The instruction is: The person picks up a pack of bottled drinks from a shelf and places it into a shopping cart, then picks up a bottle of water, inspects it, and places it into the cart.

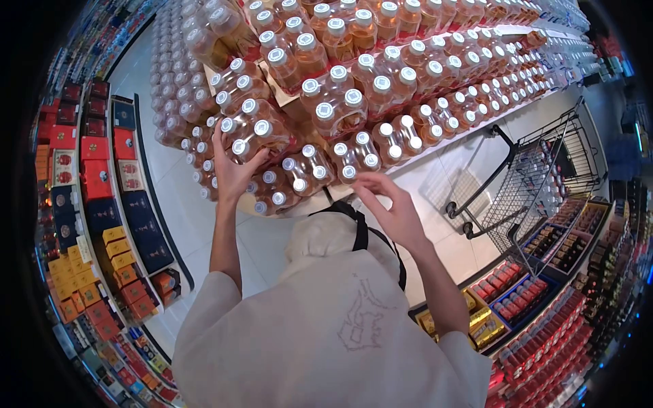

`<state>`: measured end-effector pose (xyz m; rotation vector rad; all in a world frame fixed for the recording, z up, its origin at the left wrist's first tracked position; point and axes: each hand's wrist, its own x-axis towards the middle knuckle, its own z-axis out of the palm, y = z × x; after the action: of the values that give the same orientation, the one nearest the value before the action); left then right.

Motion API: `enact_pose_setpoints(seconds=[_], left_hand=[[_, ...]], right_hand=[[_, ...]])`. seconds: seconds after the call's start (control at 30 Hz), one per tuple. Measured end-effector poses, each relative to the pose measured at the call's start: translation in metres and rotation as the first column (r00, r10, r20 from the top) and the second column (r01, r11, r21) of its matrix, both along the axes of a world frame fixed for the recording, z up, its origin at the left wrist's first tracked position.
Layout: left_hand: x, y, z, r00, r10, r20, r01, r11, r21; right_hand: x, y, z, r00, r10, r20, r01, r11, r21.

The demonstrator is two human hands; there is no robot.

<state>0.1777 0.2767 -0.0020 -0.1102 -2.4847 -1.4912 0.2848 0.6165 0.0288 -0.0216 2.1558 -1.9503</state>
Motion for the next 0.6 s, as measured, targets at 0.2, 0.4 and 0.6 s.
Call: enact_pose_setpoints(seconds=[0.2, 0.4, 0.6], left_hand=[[-0.010, -0.008, -0.001, 0.994, -0.083, 0.075, 0.078, 0.994, 0.073], [-0.005, -0.005, -0.012, 0.997, -0.070, 0.044, 0.066, 0.995, 0.071], [-0.007, -0.006, -0.012, 0.993, -0.087, 0.079, 0.073, 0.984, 0.164]], right_hand=[[-0.118, -0.019, 0.059, 0.756, 0.372, -0.539, -0.002, 0.824, 0.567], [-0.188, -0.036, 0.026, 0.548, 0.782, -0.296, 0.094, 0.294, 0.951], [-0.204, -0.031, 0.010, 0.515, 0.787, -0.341, 0.023, 0.385, 0.923]])
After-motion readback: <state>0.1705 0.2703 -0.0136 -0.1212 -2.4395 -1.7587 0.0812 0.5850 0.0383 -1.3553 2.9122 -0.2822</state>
